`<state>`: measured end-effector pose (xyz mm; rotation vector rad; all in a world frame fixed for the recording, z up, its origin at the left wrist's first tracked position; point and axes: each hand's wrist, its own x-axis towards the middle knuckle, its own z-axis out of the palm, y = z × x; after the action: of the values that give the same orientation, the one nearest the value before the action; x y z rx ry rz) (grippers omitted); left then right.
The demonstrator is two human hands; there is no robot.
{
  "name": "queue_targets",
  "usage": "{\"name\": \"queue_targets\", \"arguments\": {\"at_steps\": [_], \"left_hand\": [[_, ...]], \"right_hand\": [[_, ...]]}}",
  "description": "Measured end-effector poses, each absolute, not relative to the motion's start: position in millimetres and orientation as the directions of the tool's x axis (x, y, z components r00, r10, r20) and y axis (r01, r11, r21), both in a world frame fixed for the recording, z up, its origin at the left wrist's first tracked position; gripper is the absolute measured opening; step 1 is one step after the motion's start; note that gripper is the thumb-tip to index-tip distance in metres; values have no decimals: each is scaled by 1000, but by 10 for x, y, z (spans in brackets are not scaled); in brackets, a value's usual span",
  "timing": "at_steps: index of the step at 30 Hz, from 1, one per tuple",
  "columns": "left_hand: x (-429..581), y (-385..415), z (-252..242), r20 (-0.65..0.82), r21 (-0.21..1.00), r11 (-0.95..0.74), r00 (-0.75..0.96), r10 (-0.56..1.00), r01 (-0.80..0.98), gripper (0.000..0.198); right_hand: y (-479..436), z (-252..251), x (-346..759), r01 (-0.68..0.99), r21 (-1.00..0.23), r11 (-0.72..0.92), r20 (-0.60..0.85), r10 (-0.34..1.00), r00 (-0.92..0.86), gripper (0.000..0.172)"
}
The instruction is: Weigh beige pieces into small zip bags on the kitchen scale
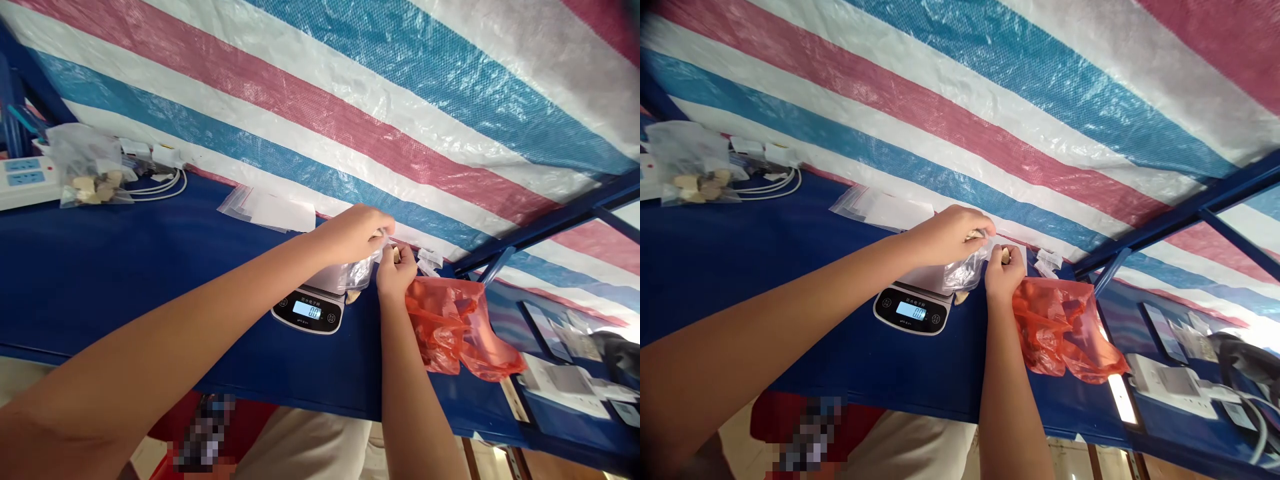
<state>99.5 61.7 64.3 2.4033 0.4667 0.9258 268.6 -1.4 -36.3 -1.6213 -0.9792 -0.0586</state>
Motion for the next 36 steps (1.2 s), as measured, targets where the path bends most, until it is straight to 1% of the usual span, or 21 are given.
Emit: {"name": "queue_targets", "arguments": {"at_steps": [2, 4, 7, 9, 11, 13, 14, 16, 18, 19, 20, 22, 23, 25, 26, 30, 33, 36], "left_hand": [[1022, 640, 665, 528, 566, -816, 708, 470, 119, 21], [1009, 705, 664, 543, 600, -793, 674, 502, 107, 20], [872, 860, 570, 532, 711, -692, 547, 647, 127, 16], [720, 938, 429, 447, 779, -588, 463, 765, 219, 18], [564, 944, 245, 302, 827, -457, 427, 852, 326, 23], [437, 879, 72, 194, 843, -372, 425, 884, 388, 28], [387, 834, 8, 177, 829, -377, 446, 877, 412, 31], [295, 753, -53, 202, 751, -466, 509, 837, 468, 37], [192, 727, -42, 284, 641, -568, 528, 800, 516, 37], [131, 740, -26, 340, 609, -591, 499, 797, 529, 36], [64, 768, -16, 398, 606, -589, 438, 806, 534, 35], [-72, 850, -41, 481, 671, -544, 263, 837, 504, 31], [-133, 895, -81, 493, 714, -515, 181, 851, 474, 30], [-225, 970, -202, 489, 775, -471, 74, 869, 422, 31], [-252, 999, -270, 486, 788, -463, 50, 872, 406, 32], [-270, 1078, -459, 473, 805, -458, 59, 879, 377, 39], [-252, 1126, -494, 445, 824, -444, 81, 892, 353, 40], [-248, 1154, -503, 418, 836, -430, 112, 902, 340, 40]], "right_hand": [[-11, -375, 2705, 608, -794, 30, 522, 546, 655, 26], [-11, -385, 2721, 601, -799, 30, 518, 541, 663, 27], [-13, -391, 2722, 592, -805, 38, 513, 546, 663, 30], [-10, -394, 2702, 586, -809, 48, 504, 569, 650, 35], [-4, -398, 2670, 576, -816, 56, 488, 602, 632, 40], [4, -405, 2638, 562, -825, 59, 469, 626, 623, 42], [6, -408, 2626, 555, -830, 58, 461, 633, 622, 43], [8, -411, 2613, 542, -839, 55, 447, 638, 627, 43], [8, -409, 2612, 526, -849, 54, 436, 635, 638, 44], [9, -407, 2614, 516, -855, 54, 429, 633, 644, 44], [13, -406, 2617, 503, -863, 55, 420, 632, 652, 45], [24, -404, 2618, 462, -885, 59, 390, 637, 665, 48], [31, -404, 2617, 431, -901, 60, 364, 648, 670, 50], [44, -403, 2610, 340, -939, 60, 286, 688, 667, 53], [47, -400, 2607, 283, -957, 57, 238, 714, 658, 54], [43, -380, 2624, 53, -998, 37, 62, 783, 619, 57], [46, -375, 2669, -85, -996, 21, -36, 791, 611, 46], [63, -392, 2708, -162, -986, 33, -77, 775, 627, 33]]}}
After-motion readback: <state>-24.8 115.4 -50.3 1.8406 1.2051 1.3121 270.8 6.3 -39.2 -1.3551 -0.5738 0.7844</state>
